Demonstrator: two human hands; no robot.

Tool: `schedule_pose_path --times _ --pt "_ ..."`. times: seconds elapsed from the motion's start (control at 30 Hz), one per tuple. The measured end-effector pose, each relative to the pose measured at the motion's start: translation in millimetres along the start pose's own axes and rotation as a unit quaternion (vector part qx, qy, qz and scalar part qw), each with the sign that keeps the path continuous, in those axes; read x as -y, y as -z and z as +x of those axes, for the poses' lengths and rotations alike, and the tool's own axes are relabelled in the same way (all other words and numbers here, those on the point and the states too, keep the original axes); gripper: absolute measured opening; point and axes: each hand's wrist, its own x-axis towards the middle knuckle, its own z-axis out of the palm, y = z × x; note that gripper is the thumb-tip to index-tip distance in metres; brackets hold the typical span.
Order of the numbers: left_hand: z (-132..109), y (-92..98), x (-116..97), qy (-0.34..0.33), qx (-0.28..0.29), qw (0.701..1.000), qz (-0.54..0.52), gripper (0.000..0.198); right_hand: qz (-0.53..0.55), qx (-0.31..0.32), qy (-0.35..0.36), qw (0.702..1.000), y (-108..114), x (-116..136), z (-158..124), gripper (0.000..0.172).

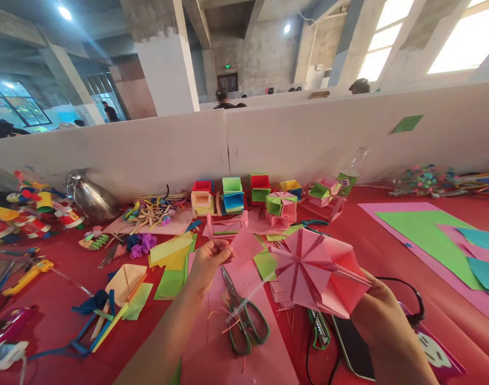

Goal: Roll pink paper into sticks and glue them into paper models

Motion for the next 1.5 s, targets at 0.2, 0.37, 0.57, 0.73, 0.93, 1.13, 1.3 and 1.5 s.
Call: schedule_pose_path --times 0.2,0.37,0.57,0.73,0.93,1.13,1.3,1.5 --pt "-16.7 -16.3 8.7 -0.009 0.102 0.990 0.099 0.020 0.005 -0.006 0.018 1.000 -6.8 -1.4 5.2 0.023" --pt "-11.7 -32.2 16.0 -0.093 0.206 0.933 0.280 0.040 0.005 -0.033 0.039 0.999 -5.2 0.4 8.9 0.026" --pt "49.8 -17.0 31.1 -0.184 0.026 0.870 0.457 0.030 -0.023 -0.038 0.042 0.998 -7.2 2.9 8.5 0.021" --pt "32.9 -2.4 10.0 -0.224 -0.023 0.842 0.490 0.019 -0.021 -0.034 0.044 0.998 -3.8 1.5 6.3 0.029" --pt "-24.9 49.4 -21.8 -0.171 0.060 0.748 0.638 0.037 0.000 -0.056 0.053 0.997 7.7 -0.6 5.1 0.027" --pt "-53.1 46.6 7.0 -0.134 0.244 0.696 0.662 0.067 0.037 -0.026 0.027 0.999 4.9 -3.3 2.0 0.031" --pt "-73.0 20.8 41.4 -0.085 0.337 0.720 0.601 0.103 0.046 -0.023 0.019 0.998 1.1 -4.1 -3.1 0.026" --pt "-70.2 -4.1 47.0 -0.124 0.294 0.758 0.569 0.102 0.053 -0.026 0.005 0.998 -2.7 -3.2 -5.9 0.023"
